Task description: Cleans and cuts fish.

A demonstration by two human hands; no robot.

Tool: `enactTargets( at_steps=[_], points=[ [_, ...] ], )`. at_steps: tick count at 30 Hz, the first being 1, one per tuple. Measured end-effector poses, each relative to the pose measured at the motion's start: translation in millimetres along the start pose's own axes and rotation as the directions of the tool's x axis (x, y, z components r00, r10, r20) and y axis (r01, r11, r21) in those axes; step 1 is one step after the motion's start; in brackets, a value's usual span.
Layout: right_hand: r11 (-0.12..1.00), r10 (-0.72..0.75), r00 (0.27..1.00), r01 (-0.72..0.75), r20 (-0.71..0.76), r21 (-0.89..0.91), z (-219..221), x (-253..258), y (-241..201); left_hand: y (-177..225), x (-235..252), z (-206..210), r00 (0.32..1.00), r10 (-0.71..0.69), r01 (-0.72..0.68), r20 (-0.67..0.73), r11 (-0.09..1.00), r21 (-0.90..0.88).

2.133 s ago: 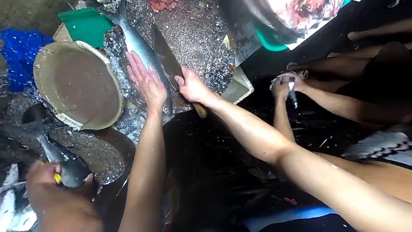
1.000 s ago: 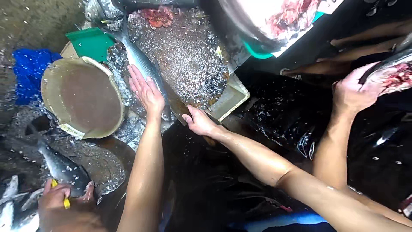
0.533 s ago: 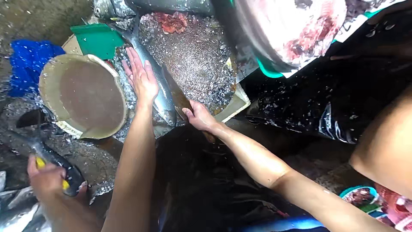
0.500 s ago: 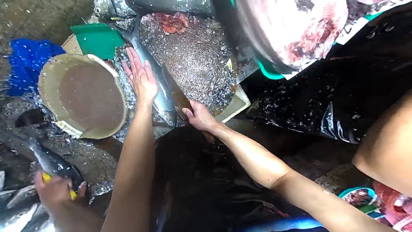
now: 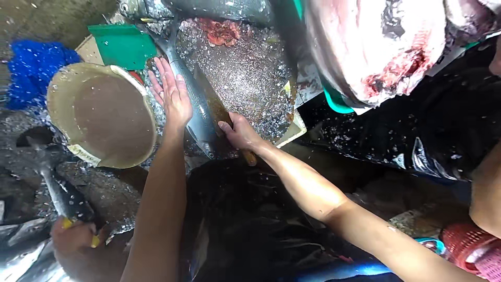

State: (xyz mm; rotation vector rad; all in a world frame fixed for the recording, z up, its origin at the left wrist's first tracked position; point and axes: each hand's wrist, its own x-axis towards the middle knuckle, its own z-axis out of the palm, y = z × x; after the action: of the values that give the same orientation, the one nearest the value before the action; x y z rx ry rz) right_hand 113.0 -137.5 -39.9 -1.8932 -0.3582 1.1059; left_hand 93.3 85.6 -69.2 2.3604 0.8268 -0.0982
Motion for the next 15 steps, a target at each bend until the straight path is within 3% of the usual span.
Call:
enactTargets(
  at_steps=[8,15],
  points=[
    [0.986,0.132,0.987,-0.140,0.086,0.092,-8.7,29.2,-29.1,1.4,9.0,-2.7,1.000,-0.014,0.014,-0.006,1.000,0.002],
    [0.964,0.223,0.962,-0.242,0.155,0.113,-21.1,56.6,-47.8,9.1,17.6,-2.9,0.992,-0.127,0.127,0.006,0.991,0.031]
  ],
)
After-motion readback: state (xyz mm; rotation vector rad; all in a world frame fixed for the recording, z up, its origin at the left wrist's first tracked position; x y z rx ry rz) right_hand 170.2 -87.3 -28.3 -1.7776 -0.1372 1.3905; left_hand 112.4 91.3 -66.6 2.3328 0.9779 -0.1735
